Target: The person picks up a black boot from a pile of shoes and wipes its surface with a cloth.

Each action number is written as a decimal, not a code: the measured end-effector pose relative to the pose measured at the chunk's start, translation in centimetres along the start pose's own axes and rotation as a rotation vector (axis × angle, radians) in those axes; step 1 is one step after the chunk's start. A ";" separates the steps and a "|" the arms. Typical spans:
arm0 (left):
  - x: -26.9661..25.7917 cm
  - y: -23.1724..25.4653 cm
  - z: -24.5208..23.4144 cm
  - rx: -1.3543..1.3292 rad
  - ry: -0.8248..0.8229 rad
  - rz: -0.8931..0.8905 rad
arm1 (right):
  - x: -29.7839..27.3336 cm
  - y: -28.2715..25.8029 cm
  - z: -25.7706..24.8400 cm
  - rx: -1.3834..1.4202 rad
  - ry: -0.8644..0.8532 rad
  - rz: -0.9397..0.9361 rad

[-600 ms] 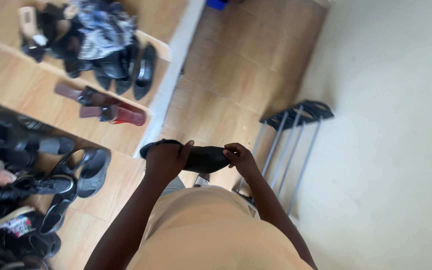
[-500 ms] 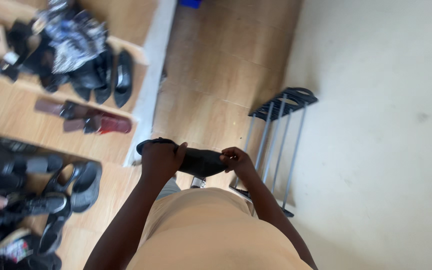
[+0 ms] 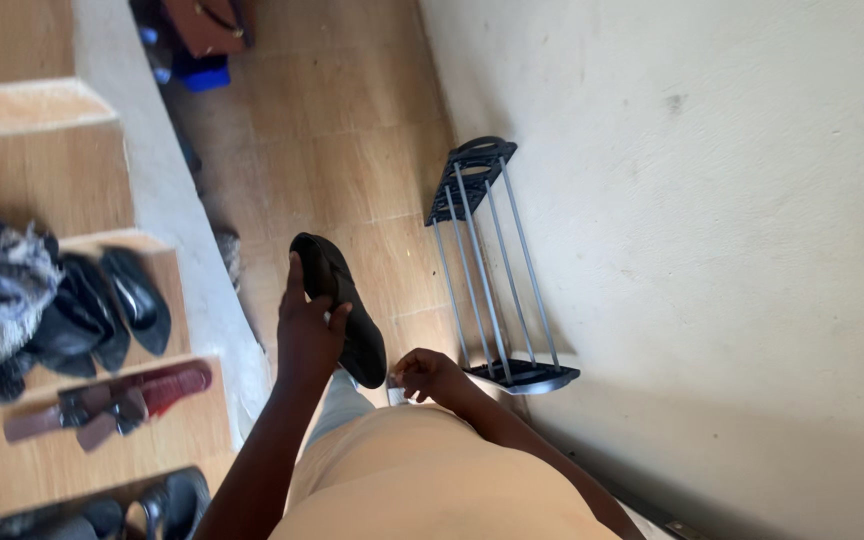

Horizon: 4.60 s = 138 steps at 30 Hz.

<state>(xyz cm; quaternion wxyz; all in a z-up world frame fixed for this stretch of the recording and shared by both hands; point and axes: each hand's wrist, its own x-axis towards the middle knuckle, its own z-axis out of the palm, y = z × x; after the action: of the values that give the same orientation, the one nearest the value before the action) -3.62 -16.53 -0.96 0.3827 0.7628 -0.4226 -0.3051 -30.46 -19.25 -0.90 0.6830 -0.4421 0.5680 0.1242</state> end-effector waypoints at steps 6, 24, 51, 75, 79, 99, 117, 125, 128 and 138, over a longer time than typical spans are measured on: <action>6.6 -3.2 2.3 -0.053 -0.131 0.068 | 3.5 -3.6 -1.1 0.087 0.257 -0.091; 25.8 -1.3 10.3 -0.129 -0.800 0.393 | 7.7 -8.2 -5.5 0.445 0.761 -0.122; 35.5 0.5 31.7 -0.551 -0.767 0.171 | 25.0 -12.3 -34.5 0.388 0.911 -0.031; 30.2 -14.0 50.4 -0.881 -0.855 -1.146 | 32.1 -7.9 -40.7 0.427 0.987 -0.027; 30.5 -14.2 50.7 -1.035 -0.827 -1.114 | 32.3 -8.2 -41.9 0.491 0.979 -0.042; 31.1 -13.1 50.2 -0.884 -0.797 -1.056 | 32.8 -7.3 -44.9 0.329 0.916 0.100; 31.7 -13.1 49.6 -0.844 -0.808 -1.059 | 32.5 -6.0 -41.9 0.663 1.149 0.119; 33.5 -11.8 48.4 -0.828 -0.810 -1.011 | 29.8 1.7 -36.0 0.763 1.111 0.227; 34.8 -11.4 49.2 -0.706 -0.834 -0.863 | 29.4 4.1 -33.9 0.796 1.076 0.288; 37.8 -10.2 53.0 -0.659 -0.868 -0.775 | 29.6 5.5 -26.7 0.548 0.895 0.407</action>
<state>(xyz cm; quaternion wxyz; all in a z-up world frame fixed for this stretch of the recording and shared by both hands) -23.95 -63.44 -42.54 0.2539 0.5107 -0.1185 -0.8128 -42.37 -45.74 -28.68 0.4274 -0.1396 0.8878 -0.0982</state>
